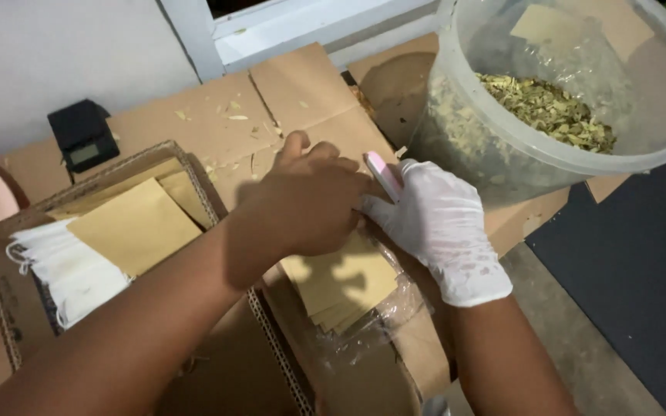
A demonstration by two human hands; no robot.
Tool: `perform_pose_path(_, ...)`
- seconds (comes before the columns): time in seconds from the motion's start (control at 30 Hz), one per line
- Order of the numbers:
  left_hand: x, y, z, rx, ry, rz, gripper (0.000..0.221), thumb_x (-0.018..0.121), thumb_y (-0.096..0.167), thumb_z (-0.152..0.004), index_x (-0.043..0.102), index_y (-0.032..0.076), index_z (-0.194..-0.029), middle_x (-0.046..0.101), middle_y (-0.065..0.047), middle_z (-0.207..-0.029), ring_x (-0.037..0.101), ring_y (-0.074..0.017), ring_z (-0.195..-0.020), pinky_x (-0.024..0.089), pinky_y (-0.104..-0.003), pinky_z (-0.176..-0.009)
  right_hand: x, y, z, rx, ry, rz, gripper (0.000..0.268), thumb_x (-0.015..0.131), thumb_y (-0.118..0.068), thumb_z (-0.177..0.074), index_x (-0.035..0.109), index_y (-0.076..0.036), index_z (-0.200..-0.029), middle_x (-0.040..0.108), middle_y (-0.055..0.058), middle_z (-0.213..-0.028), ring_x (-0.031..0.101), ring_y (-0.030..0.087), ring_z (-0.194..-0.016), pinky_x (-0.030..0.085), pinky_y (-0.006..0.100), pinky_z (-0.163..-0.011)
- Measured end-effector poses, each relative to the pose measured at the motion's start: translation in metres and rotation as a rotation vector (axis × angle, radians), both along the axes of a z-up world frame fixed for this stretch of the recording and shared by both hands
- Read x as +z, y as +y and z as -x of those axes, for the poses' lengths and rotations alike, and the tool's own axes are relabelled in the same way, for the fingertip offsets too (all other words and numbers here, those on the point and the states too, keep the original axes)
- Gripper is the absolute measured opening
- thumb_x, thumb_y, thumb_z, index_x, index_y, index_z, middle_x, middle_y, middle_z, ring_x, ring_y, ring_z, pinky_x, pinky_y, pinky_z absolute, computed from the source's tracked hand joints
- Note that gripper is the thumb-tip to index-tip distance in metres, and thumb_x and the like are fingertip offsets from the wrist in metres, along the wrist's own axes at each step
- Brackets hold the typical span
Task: Packaging individual tea bags into paper envelopes and sealing them with a handheld heat sealer.
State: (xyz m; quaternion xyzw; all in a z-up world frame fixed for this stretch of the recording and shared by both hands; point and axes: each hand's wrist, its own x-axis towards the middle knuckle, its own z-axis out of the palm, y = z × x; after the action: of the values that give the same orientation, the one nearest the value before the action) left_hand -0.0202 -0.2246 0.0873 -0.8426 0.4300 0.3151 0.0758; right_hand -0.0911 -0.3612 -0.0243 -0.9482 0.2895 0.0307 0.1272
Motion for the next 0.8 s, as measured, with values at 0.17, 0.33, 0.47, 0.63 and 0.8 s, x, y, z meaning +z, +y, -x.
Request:
perform_pose_path(0.17,-0.050,0.004,-0.024,-0.142,-0.125,0.196,0.024,0.051,0.026,-0.093,0.068,0.020,-0.110,0.066,-0.001,-0.108,0.049,-0.0239,-0.120,0.024,-0.050,-0.109,-0.010,-0.002,0.006,0.221,-0.380,0.193,0.048,0.069,-0.058,-0.086,0.073,-0.012,-0.099,0.069,0.015,-0.082,0.067,0.042,-0.073,0.049,0.054,-0.063)
perform_pose_path(0.33,-0.066,0.013,-0.033,-0.124,-0.161,0.284,0.022,0.059,0.023,-0.084,0.065,0.021,-0.106,0.065,-0.003,-0.096,0.058,-0.0267,-0.103,0.030,-0.046,-0.094,-0.010,0.011,0.006,0.359,-0.501,0.265,0.038,0.062,-0.047,-0.094,0.076,-0.017,-0.113,0.070,0.012,-0.086,0.064,0.035,-0.074,0.045,0.046,-0.070)
perform_pose_path(0.47,-0.067,0.023,-0.036,-0.111,-0.173,0.266,0.021,0.058,0.029,-0.084,0.063,0.016,-0.100,0.065,-0.006,-0.095,0.060,-0.0283,-0.100,0.031,-0.047,-0.091,-0.002,0.022,0.006,0.443,-0.637,0.271,0.022,0.061,-0.035,-0.098,0.072,-0.018,-0.088,0.067,0.004,-0.079,0.059,0.029,-0.069,0.041,0.041,-0.069)
perform_pose_path(0.63,-0.065,0.035,-0.038,-0.080,-0.181,0.292,0.028,0.061,0.034,-0.084,0.063,0.016,-0.106,0.064,-0.008,-0.097,0.060,-0.0299,-0.102,0.031,-0.047,-0.091,0.001,0.026,0.008,0.476,-0.681,0.221,0.024,0.059,-0.035,-0.099,0.073,-0.019,-0.087,0.070,0.007,-0.087,0.060,0.028,-0.074,0.039,0.040,-0.074)
perform_pose_path(0.8,-0.067,0.045,-0.036,-0.053,-0.183,0.288,0.022,0.056,0.030,-0.080,0.062,0.018,-0.098,0.064,-0.007,-0.093,0.062,-0.0293,-0.091,0.031,-0.044,-0.087,-0.004,0.027,0.006,0.529,-0.655,0.198,0.012,0.062,-0.029,-0.092,0.073,-0.024,-0.090,0.068,0.002,-0.081,0.061,0.027,-0.080,0.036,0.038,-0.079)
